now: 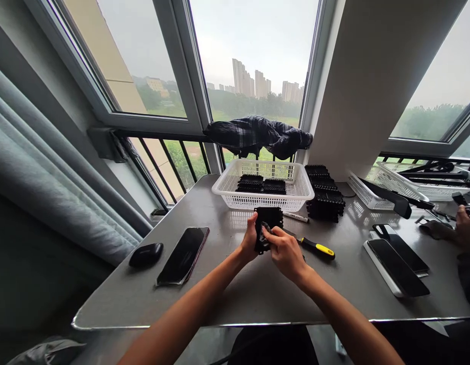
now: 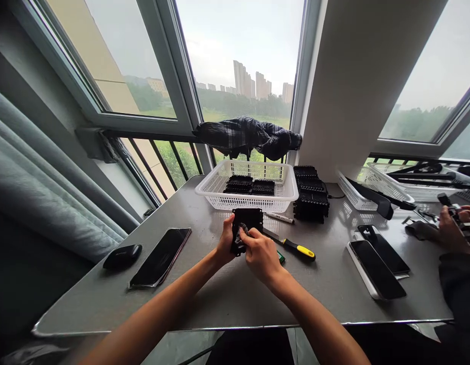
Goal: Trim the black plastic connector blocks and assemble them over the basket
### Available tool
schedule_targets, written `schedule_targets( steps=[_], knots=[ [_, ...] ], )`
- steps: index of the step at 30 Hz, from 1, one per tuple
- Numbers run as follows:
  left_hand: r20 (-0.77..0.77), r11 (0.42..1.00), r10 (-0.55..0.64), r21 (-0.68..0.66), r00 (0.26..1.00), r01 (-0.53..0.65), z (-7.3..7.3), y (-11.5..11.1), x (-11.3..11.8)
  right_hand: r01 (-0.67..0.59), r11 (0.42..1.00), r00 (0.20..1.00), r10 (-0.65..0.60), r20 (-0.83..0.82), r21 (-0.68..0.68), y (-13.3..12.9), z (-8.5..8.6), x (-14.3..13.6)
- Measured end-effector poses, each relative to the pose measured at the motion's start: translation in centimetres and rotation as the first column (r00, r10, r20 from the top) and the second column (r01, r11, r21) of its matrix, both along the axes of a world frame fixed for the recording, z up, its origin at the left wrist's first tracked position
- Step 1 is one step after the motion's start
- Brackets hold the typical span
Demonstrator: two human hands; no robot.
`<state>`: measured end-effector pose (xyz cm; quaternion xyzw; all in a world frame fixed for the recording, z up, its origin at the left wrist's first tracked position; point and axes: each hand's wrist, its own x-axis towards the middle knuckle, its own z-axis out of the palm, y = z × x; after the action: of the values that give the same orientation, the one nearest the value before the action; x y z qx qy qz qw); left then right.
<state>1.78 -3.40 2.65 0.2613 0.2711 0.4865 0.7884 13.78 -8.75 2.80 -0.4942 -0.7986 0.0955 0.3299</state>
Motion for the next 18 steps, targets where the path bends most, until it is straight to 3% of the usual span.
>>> schedule_targets(
  steps=[4, 7, 11, 14, 16, 18],
  knots=[
    [0.041, 0.998, 0.049, 0.044, 0.998, -0.051, 0.2, 0.6, -0.5, -0.077, 0.997, 0.985, 0.079, 0.151, -0.019, -0.5, 0.3, -0.1],
    [0.02, 0.999, 0.035, 0.04, 0.999, -0.036, -0.1, 0.9, -0.7, -0.11, 0.993, 0.985, 0.114, 0.125, -0.044, -0.5, 0.3, 0.0],
    [-0.03, 0.999, 0.028, 0.047, 0.999, -0.027, -0.5, 1.0, -0.5, -0.033, 0.998, 0.974, 0.022, -0.225, -0.046, 0.3, 0.4, 0.8],
    [-0.068, 0.999, 0.013, 0.053, 0.998, -0.009, -0.3, 0.6, -0.1, 0.102, 0.995, 0.832, -0.093, -0.547, -0.014, 1.2, 0.5, 1.5],
    [-0.093, 0.998, -0.017, 0.06, 0.996, 0.023, -0.2, 0.2, 0.2, 0.131, 0.991, 0.755, -0.106, -0.647, -0.01, 1.5, 0.6, 1.7],
    [-0.109, 0.997, -0.032, 0.073, 0.994, 0.041, -0.5, -0.1, 0.5, 0.098, 0.995, 0.733, -0.08, -0.675, -0.012, 1.6, 0.7, 1.5]
  ],
)
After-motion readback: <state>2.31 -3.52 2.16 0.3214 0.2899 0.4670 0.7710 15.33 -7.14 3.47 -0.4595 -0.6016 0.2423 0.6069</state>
